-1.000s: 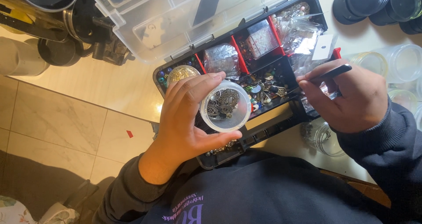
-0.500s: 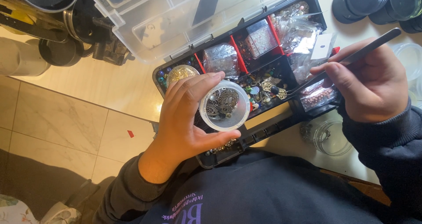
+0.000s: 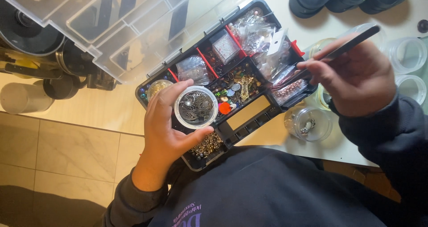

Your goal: The person uses tweezers to pick up small beads and metal findings from a compartmentalized organizer and places them into small plastic containers. The person handles various items including colorful beads and metallic clasps, sorting them into separate containers on the table.

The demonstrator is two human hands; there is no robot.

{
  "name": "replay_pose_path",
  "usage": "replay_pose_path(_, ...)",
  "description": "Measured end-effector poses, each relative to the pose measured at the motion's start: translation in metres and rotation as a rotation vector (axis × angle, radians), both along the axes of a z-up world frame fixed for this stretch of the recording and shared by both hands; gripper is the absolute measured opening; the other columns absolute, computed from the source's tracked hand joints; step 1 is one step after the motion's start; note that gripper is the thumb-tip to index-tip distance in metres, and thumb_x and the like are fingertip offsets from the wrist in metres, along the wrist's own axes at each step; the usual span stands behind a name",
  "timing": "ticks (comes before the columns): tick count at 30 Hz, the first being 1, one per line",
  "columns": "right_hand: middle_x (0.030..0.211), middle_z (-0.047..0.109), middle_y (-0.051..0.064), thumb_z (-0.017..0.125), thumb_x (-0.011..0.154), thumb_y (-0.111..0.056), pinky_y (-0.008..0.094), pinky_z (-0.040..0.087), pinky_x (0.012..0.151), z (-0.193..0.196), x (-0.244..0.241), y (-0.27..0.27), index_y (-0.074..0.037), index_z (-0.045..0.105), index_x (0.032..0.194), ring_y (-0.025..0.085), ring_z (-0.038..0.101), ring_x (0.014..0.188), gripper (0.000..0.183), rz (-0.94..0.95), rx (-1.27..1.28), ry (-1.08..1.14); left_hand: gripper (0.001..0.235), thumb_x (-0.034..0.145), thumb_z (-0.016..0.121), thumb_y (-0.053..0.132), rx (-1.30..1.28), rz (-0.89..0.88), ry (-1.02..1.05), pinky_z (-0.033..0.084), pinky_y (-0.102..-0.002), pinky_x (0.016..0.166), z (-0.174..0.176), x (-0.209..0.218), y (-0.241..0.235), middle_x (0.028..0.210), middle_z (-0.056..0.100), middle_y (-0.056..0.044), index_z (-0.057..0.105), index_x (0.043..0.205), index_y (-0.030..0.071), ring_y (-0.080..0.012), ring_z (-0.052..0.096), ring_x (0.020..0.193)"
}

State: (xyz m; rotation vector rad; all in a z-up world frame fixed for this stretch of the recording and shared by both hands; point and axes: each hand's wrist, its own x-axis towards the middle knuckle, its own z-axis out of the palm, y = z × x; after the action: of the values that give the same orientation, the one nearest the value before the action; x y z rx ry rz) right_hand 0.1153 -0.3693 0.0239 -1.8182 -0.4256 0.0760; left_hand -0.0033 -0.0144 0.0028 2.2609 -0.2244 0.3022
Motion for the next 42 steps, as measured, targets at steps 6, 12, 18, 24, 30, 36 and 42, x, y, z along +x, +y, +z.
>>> replay_pose_path(6, 0.110, 0.083, 0.019, 0.090, 0.092, -0.003, 0.036, 0.068, 0.087, 0.008, 0.026, 0.025, 0.005, 0.075, 0.117, 0.026, 0.082, 0.093, 0.031, 0.470, -0.297, -0.523, 0.084, 0.086, 0.088, 0.052, -0.012, 0.002, 0.020, 0.048, -0.051, 0.121, 0.002, -0.001, 0.000, 0.151, 0.067, -0.011, 0.054, 0.152, 0.013, -0.0328, 0.066, 0.141)
replay_pose_path(12, 0.119, 0.082, 0.013, 0.079, 0.098, -0.011, 0.037, 0.068, 0.084, -0.008, 0.038, 0.036, -0.002, 0.078, 0.114, 0.025, 0.082, 0.098, 0.018, 0.685, -0.358, -0.615, 0.083, 0.087, 0.086, 0.054, -0.061, -0.026, 0.057, 0.048, -0.051, 0.121, 0.007, 0.002, 0.005, 0.150, 0.068, -0.010, 0.054, 0.151, 0.013, -0.0326, 0.067, 0.139)
replay_pose_path(18, 0.118, 0.080, 0.009, 0.073, 0.101, -0.013, 0.035, 0.065, 0.086, -0.011, 0.052, 0.043, -0.008, 0.075, 0.113, 0.024, 0.080, 0.104, 0.013, 0.792, -0.405, -0.603, 0.086, 0.086, 0.090, 0.053, -0.060, -0.049, 0.041, 0.051, -0.049, 0.119, 0.004, 0.004, 0.008, 0.149, 0.069, -0.010, 0.054, 0.151, 0.011, -0.0332, 0.069, 0.138)
replay_pose_path(24, 0.118, 0.079, 0.010, 0.075, 0.099, -0.012, 0.038, 0.067, 0.082, -0.013, 0.056, 0.040, -0.008, 0.074, 0.117, 0.027, 0.080, 0.103, 0.018, 0.840, -0.426, -0.577, 0.087, 0.084, 0.090, 0.054, -0.069, -0.038, 0.067, 0.049, -0.049, 0.118, 0.005, 0.004, 0.008, 0.148, 0.069, -0.009, 0.054, 0.151, 0.012, -0.0325, 0.069, 0.137)
replay_pose_path(30, 0.106, 0.079, 0.013, 0.072, 0.102, -0.007, 0.036, 0.066, 0.080, -0.012, 0.048, 0.051, -0.001, 0.072, 0.114, 0.026, 0.079, 0.087, 0.013, 0.752, -0.327, -0.526, 0.085, 0.087, 0.090, 0.052, -0.054, -0.046, 0.050, 0.051, -0.050, 0.118, 0.003, 0.003, 0.008, 0.149, 0.068, -0.009, 0.053, 0.152, 0.011, -0.0340, 0.068, 0.138)
replay_pose_path(36, 0.109, 0.080, 0.022, 0.063, 0.107, 0.009, 0.032, 0.073, 0.082, -0.018, 0.036, 0.045, 0.008, 0.061, 0.118, 0.025, 0.084, 0.091, 0.010, 0.482, -0.070, -0.151, 0.084, 0.088, 0.085, 0.055, -0.053, -0.040, 0.042, 0.050, -0.050, 0.120, 0.003, 0.003, 0.006, 0.150, 0.068, -0.010, 0.054, 0.151, 0.010, -0.0331, 0.068, 0.139)
replay_pose_path(42, 0.105, 0.080, 0.020, 0.076, 0.101, 0.007, 0.032, 0.072, 0.083, -0.013, 0.032, 0.039, 0.005, 0.063, 0.113, 0.024, 0.083, 0.095, 0.018, 0.409, -0.148, -0.185, 0.083, 0.087, 0.087, 0.053, -0.066, -0.037, 0.035, 0.052, -0.050, 0.119, 0.005, 0.002, 0.005, 0.148, 0.069, -0.010, 0.055, 0.150, 0.010, -0.0333, 0.068, 0.138)
